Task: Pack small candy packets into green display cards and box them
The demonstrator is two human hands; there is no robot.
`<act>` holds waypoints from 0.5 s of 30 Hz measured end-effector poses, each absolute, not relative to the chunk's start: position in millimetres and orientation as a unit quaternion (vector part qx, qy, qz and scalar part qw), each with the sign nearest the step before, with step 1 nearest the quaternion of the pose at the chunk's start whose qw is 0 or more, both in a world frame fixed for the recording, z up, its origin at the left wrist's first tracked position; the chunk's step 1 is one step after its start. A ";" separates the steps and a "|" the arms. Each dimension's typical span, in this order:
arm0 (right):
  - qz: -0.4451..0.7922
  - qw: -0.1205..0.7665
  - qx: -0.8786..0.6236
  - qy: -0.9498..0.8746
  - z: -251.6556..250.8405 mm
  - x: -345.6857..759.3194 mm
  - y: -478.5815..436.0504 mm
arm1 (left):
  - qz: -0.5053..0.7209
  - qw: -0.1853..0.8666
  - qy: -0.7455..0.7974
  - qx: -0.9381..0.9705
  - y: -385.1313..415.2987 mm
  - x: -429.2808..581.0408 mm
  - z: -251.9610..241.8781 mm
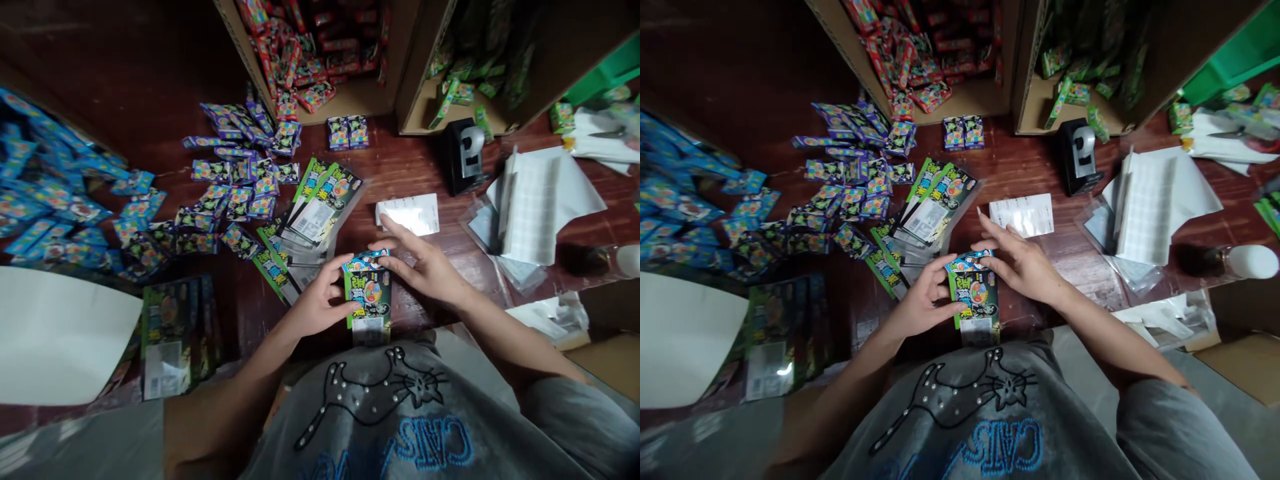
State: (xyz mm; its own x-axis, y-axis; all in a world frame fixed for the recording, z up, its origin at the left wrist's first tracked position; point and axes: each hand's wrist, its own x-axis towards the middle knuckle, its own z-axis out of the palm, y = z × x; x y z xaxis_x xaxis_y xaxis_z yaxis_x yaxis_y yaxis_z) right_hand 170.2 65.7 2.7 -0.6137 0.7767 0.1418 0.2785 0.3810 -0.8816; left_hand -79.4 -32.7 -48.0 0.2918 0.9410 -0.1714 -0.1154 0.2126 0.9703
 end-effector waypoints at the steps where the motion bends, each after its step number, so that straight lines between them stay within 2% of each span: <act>1: 0.448 0.285 -0.338 -0.777 0.7 173.1 63.9 | 0.408 0.646 0.430 0.481 -31.8 -79.0 -48.5; 7: 0.474 0.371 -0.355 -0.716 1.7 174.1 66.7 | 0.401 0.647 0.414 0.499 -26.1 -75.3 -45.4; 15: 0.376 0.275 -0.279 -0.840 30.0 174.0 84.9 | 0.400 0.657 0.410 0.489 -31.7 -74.9 -47.5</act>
State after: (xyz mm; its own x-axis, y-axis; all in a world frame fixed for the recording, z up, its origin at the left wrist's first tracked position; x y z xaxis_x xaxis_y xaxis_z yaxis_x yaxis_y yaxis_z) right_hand 174.0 84.9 30.0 -0.6934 0.6749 0.2526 0.2606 0.5617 -0.7853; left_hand -74.9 -31.7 -47.5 0.3432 0.9276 -0.1477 -0.1243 0.2008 0.9717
